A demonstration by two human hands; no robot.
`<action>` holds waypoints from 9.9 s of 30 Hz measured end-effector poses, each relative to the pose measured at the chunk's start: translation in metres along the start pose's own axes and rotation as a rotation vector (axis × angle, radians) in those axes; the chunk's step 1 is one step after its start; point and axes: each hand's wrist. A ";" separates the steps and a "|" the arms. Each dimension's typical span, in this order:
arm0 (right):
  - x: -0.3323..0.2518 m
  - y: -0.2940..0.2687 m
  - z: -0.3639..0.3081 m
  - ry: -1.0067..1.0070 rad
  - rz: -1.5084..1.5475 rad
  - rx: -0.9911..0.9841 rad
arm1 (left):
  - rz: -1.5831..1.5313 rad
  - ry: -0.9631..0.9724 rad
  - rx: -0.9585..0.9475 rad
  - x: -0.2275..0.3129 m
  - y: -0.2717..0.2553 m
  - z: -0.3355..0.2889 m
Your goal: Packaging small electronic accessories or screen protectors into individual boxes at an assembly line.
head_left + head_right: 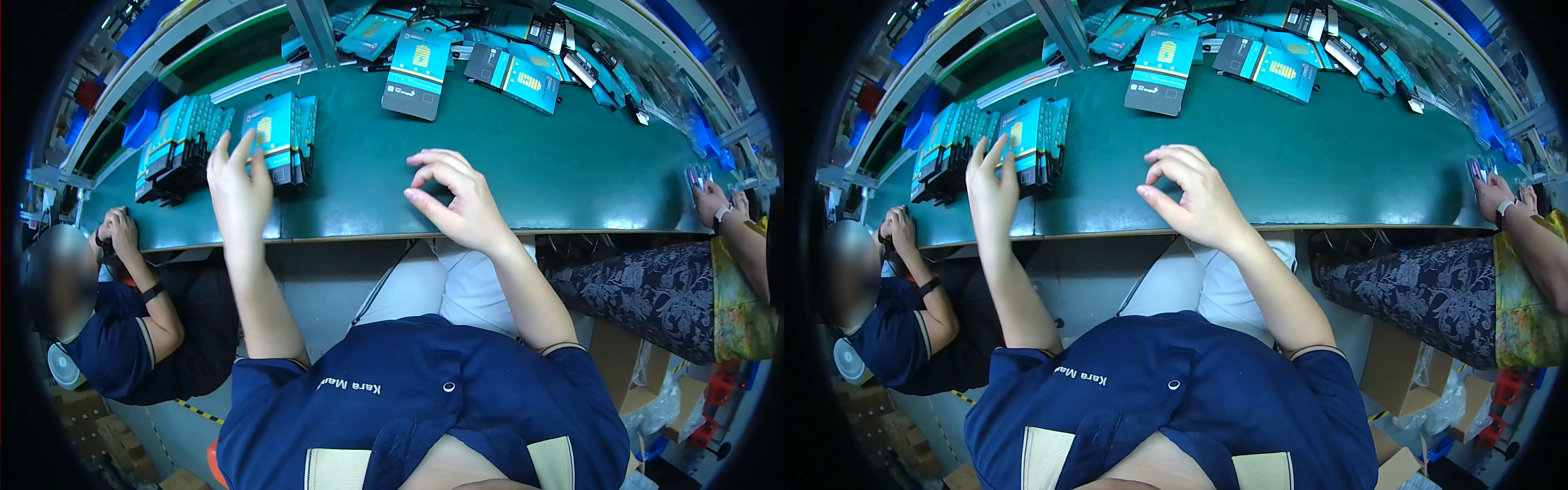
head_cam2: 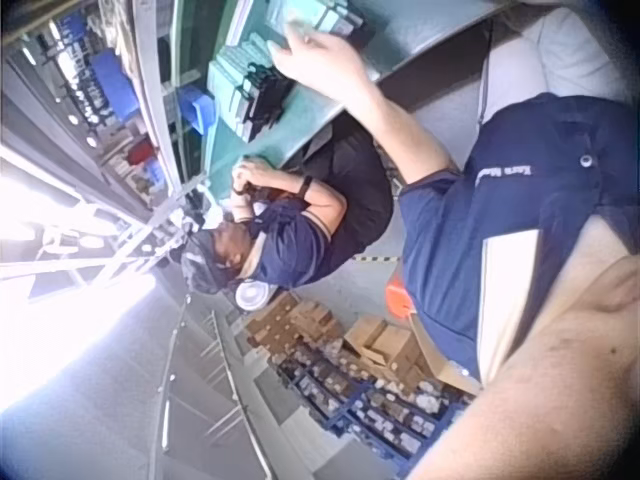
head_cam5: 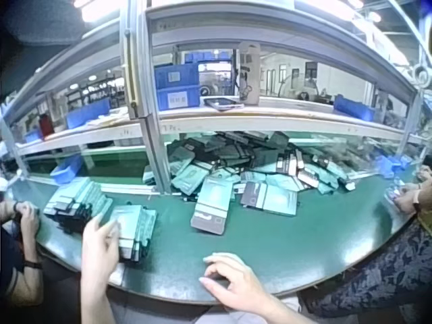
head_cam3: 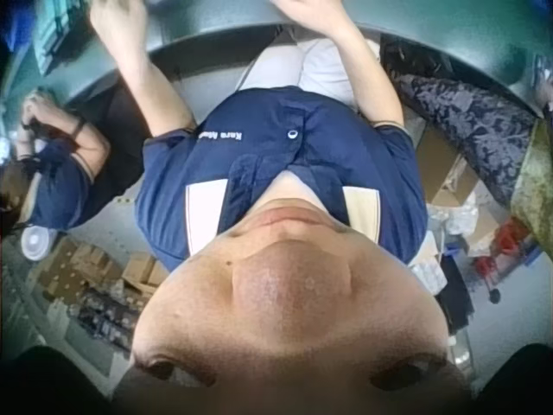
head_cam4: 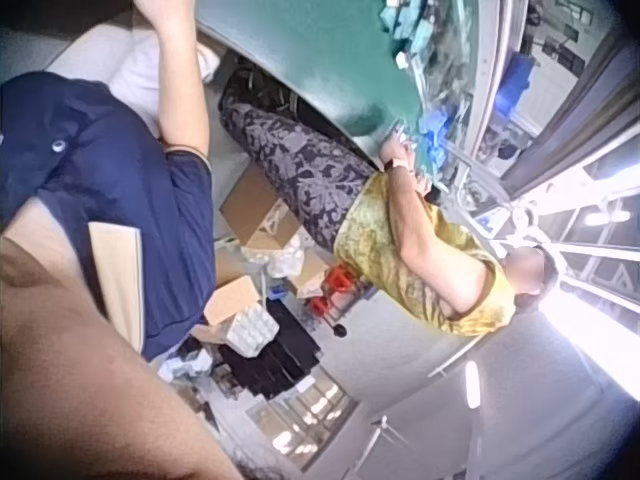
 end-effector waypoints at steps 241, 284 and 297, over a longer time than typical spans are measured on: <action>0.094 -0.102 0.116 0.397 0.741 0.303 | -1.271 0.486 -0.577 0.136 0.093 0.087; 0.013 -0.123 -0.036 0.227 -0.190 0.019 | -0.760 0.798 -0.768 0.187 0.060 0.030; -0.054 -0.063 0.022 0.372 1.070 0.176 | -1.402 -0.011 -0.003 0.202 0.028 -0.008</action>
Point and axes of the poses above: each hand's wrist, its own z-axis towards the middle knuckle, its own y-axis out of the palm, x = y × z, and after that the axes turned 1 degree about z, right-handed
